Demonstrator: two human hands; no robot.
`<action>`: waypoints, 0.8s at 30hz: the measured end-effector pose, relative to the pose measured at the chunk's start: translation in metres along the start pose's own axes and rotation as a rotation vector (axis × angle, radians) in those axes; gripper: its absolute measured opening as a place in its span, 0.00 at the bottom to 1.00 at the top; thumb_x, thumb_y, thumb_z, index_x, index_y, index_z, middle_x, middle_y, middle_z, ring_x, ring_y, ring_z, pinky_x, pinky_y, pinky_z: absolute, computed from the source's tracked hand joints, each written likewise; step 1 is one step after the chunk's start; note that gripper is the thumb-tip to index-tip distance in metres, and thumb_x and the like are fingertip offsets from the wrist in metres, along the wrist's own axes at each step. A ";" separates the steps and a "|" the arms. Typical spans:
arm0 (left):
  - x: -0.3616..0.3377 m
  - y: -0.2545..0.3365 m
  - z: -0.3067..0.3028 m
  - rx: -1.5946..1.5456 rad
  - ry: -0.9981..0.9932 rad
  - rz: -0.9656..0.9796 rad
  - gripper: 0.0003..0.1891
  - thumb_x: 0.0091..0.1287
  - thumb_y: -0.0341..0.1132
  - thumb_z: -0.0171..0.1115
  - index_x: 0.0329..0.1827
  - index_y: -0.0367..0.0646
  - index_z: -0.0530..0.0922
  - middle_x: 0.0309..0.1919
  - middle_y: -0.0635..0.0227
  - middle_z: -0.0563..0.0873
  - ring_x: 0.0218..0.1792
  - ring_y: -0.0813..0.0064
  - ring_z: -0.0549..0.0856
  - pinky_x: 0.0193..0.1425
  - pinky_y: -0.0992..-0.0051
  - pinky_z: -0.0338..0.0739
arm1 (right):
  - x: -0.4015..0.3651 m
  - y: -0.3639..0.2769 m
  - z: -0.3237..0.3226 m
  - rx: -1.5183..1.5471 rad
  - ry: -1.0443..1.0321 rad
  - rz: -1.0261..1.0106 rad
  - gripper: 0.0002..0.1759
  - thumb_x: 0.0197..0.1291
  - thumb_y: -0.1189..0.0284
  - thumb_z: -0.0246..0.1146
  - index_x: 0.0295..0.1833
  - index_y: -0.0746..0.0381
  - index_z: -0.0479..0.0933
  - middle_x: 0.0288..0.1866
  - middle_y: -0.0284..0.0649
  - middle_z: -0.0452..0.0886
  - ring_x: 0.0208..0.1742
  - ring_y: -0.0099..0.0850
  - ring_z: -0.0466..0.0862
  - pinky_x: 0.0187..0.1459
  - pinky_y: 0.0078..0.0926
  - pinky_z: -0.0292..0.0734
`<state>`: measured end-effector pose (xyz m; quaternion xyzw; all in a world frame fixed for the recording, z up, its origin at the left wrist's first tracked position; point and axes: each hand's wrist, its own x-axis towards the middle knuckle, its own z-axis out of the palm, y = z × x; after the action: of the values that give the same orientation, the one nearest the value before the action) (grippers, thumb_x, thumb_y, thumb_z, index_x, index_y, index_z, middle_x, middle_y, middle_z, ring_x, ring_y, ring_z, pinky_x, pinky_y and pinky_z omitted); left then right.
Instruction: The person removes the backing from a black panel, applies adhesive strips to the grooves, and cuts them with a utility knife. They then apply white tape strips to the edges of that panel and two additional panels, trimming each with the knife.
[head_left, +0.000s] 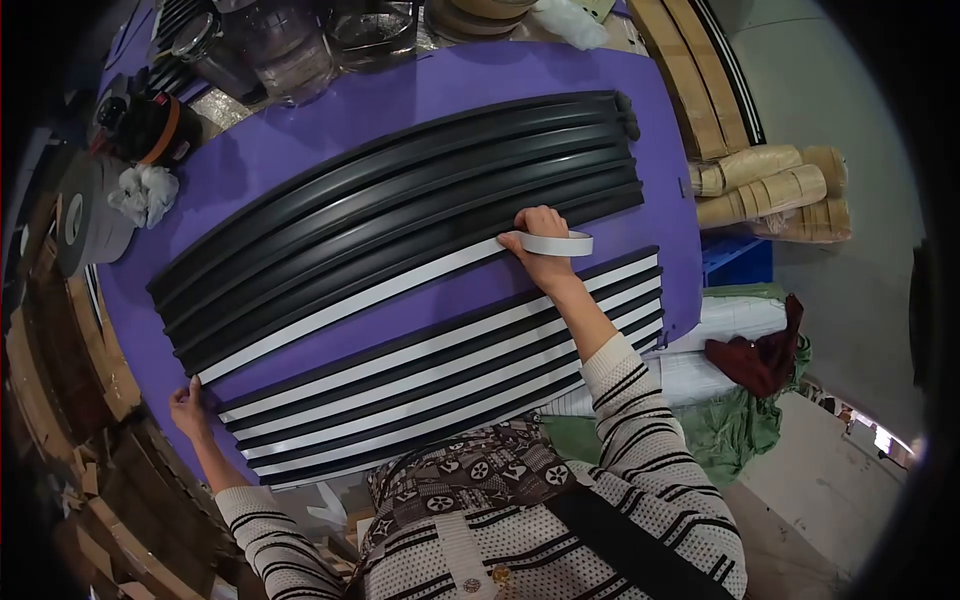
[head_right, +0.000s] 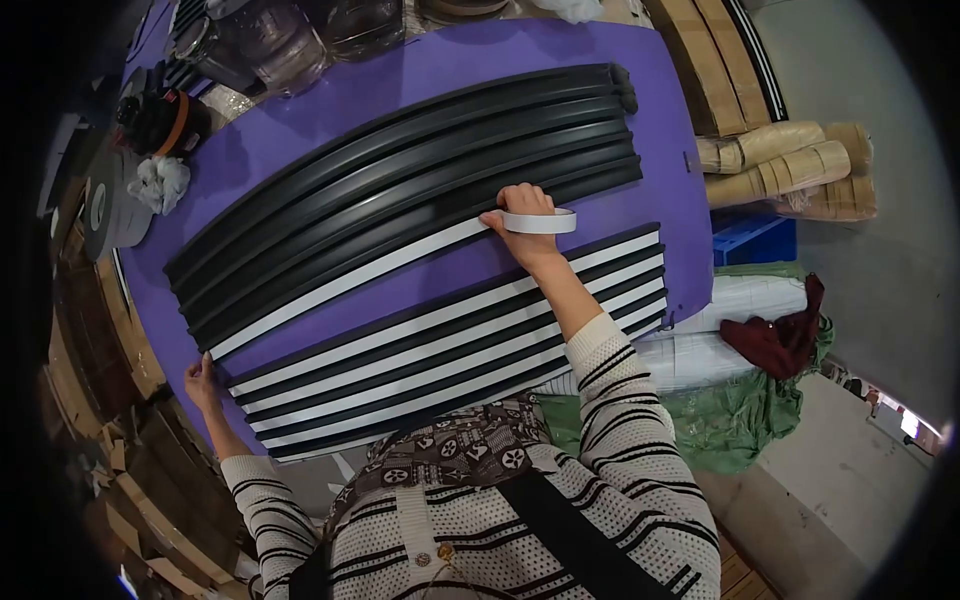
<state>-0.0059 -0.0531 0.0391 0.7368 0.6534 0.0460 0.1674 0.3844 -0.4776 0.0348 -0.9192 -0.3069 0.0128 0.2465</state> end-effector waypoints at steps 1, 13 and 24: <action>0.002 -0.007 0.002 0.000 0.010 0.009 0.18 0.53 0.43 0.64 0.33 0.33 0.76 0.26 0.64 0.80 0.27 0.74 0.77 0.37 0.77 0.71 | 0.000 0.001 0.001 -0.013 -0.001 -0.005 0.18 0.38 0.64 0.68 0.31 0.61 0.69 0.29 0.38 0.69 0.35 0.37 0.69 0.38 0.32 0.63; -0.272 0.314 0.150 -0.452 -0.175 1.220 0.10 0.53 0.26 0.55 0.39 0.41 0.73 0.35 0.63 0.76 0.38 0.62 0.75 0.43 0.68 0.68 | -0.013 0.011 -0.046 1.179 0.091 0.347 0.18 0.47 0.73 0.61 0.46 0.61 0.67 0.42 0.38 0.73 0.45 0.31 0.72 0.53 0.28 0.63; -0.284 0.316 0.155 0.025 -0.109 1.344 0.27 0.50 0.23 0.55 0.55 0.56 0.69 0.40 0.66 0.70 0.42 0.68 0.72 0.48 0.68 0.63 | 0.021 0.219 -0.109 0.254 0.268 0.433 0.11 0.51 0.66 0.58 0.32 0.64 0.75 0.25 0.43 0.76 0.30 0.36 0.78 0.33 0.29 0.69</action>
<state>0.2978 -0.3883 0.0330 0.9864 0.0440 0.0952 0.1268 0.5423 -0.6650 0.0322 -0.9185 -0.0642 -0.0179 0.3897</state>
